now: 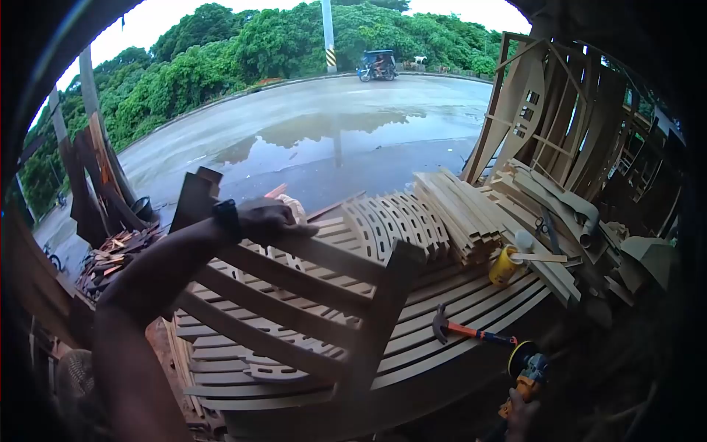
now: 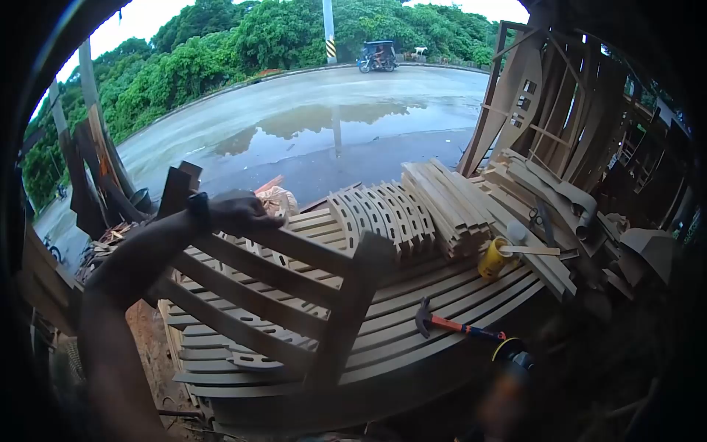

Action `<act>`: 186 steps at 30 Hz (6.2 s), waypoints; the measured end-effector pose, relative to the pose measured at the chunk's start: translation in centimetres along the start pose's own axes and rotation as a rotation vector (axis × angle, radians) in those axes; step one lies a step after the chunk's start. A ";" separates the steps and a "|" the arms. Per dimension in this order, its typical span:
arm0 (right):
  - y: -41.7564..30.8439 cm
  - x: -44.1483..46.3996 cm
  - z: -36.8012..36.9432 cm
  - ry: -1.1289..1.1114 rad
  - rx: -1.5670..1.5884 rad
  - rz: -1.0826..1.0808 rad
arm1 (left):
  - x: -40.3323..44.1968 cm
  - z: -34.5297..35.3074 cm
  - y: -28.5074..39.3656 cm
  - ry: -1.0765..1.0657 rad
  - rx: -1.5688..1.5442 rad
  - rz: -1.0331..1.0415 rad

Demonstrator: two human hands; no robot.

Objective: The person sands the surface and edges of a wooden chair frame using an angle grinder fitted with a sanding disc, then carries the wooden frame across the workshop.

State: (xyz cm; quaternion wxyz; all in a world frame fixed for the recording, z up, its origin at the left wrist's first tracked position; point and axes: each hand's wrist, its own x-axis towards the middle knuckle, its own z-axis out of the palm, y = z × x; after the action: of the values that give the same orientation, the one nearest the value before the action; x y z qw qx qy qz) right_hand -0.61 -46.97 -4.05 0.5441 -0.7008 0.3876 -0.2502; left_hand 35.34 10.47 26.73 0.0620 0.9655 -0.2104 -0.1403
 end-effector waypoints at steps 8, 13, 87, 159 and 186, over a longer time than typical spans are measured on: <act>-7.8 -12.4 2.8 -0.170 0.214 0.109 | 7.8 7.5 -5.1 -0.386 0.163 0.087; -8.0 -15.7 2.8 -0.166 0.029 0.191 | 12.4 13.9 -8.0 -0.532 0.160 0.298; -22.9 -26.4 29.7 -1.401 -0.821 -0.298 | -1.1 29.8 -16.7 0.850 -1.616 -0.644; -23.2 -27.3 28.9 -1.376 -0.720 -0.371 | -0.6 30.1 -17.1 0.855 -1.663 -0.646; -21.4 -25.0 29.0 -1.243 -0.770 -0.383 | 0.8 31.8 -18.0 0.924 -1.557 -0.667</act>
State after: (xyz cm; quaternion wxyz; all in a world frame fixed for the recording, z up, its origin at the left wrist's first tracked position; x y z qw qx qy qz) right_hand 13.18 -7.80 9.99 0.3262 -0.9086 -0.0590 0.2540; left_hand 33.63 24.51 -6.98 0.7185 0.6239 0.2721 0.1429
